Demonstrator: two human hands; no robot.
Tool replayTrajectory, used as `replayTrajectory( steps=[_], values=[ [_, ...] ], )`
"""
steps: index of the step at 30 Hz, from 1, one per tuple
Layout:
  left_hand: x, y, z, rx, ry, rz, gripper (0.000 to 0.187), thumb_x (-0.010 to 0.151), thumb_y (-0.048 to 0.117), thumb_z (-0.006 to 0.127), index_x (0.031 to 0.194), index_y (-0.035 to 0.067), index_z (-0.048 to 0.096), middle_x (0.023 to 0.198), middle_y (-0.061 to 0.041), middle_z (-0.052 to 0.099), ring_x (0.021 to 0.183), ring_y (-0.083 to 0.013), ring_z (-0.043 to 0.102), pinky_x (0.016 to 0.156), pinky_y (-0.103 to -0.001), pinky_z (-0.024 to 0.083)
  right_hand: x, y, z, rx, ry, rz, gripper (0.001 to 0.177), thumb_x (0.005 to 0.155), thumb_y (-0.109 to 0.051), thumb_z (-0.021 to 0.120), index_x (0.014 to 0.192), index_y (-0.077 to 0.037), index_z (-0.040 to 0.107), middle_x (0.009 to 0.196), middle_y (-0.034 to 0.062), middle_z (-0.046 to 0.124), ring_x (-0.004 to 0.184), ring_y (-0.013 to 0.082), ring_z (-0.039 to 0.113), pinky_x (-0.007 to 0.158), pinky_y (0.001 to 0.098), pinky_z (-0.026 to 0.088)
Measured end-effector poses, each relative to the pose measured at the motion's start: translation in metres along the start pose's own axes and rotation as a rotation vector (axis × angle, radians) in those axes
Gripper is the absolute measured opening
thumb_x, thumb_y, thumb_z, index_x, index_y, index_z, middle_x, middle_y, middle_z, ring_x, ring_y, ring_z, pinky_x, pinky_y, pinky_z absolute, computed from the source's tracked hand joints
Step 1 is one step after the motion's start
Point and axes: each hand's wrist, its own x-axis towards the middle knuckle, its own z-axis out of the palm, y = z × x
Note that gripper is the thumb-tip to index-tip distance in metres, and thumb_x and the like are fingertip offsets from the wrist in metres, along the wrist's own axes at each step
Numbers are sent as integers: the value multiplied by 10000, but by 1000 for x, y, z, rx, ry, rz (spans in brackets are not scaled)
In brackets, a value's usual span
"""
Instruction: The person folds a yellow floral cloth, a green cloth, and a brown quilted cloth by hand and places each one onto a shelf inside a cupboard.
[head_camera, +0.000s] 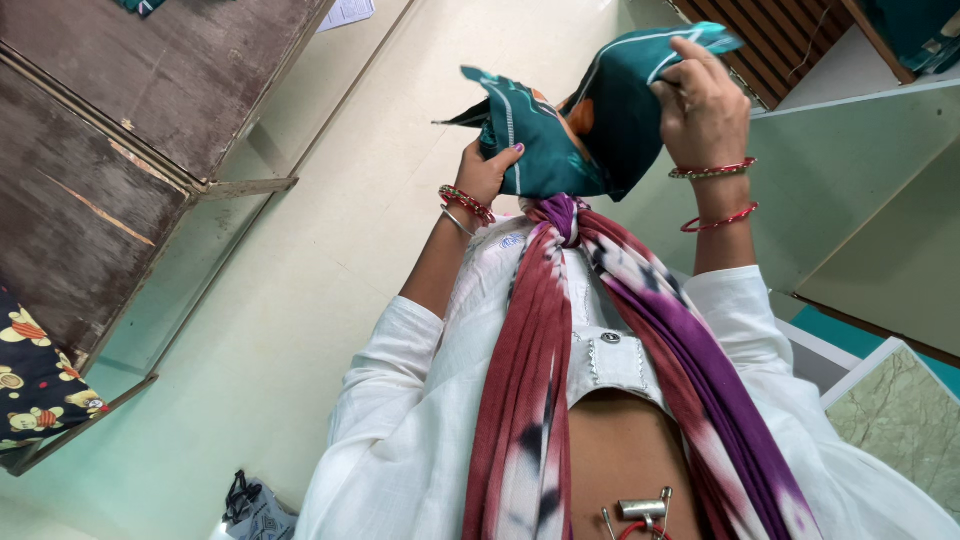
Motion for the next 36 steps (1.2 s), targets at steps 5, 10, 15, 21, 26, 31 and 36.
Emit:
replayTrajectory(
  steps=[5,10,15,21,26,31,36],
  values=[
    [16,-35,10,-34,-27,-11,266,876,79,746,1090,-72,705,976,-127,766,806,-169,728,738,-296,605,2,-85,8,225,-222,-301,151,928,-72,764,1012,-61,638,1396,94,664,946,286,684,904,409,480],
    [22,-58,5,53,-10,12,178,908,72,663,1039,-44,695,898,-78,723,749,-126,666,649,-297,554,-5,-114,27,398,-272,-348,210,903,-47,765,1046,-43,610,1430,98,577,990,284,667,915,394,528],
    [21,-45,10,28,-10,22,183,882,75,669,1009,-51,709,863,-63,739,730,-131,670,652,-290,554,-6,-101,27,499,-211,-211,209,898,-18,826,1008,-40,650,1302,165,502,977,245,663,804,341,591],
    [25,-24,11,104,27,19,207,887,105,679,987,-71,721,859,-76,747,731,-143,680,660,-301,559,-5,-108,26,535,-171,-97,177,875,-19,834,1009,-53,723,1067,94,565,935,243,663,766,355,578],
    [20,-7,28,-80,-13,22,235,902,150,673,1053,-27,710,925,-80,734,771,-143,683,670,-292,567,-5,-113,31,547,-244,-68,170,876,-1,801,1009,-44,705,999,102,612,885,255,663,768,365,552],
    [3,17,37,-368,-77,-109,408,970,323,705,1172,-28,648,970,-66,693,864,-145,672,725,-283,559,-16,-92,50,712,-356,29,251,922,78,671,1153,7,602,1075,97,666,1034,228,707,904,336,564],
    [6,7,33,-175,-188,62,473,938,205,803,1267,-60,591,1076,-82,693,954,-139,663,851,-274,565,-33,-55,81,1251,-431,267,176,1056,114,538,1161,-10,471,1144,93,602,1174,198,685,1031,306,564]
  ],
)
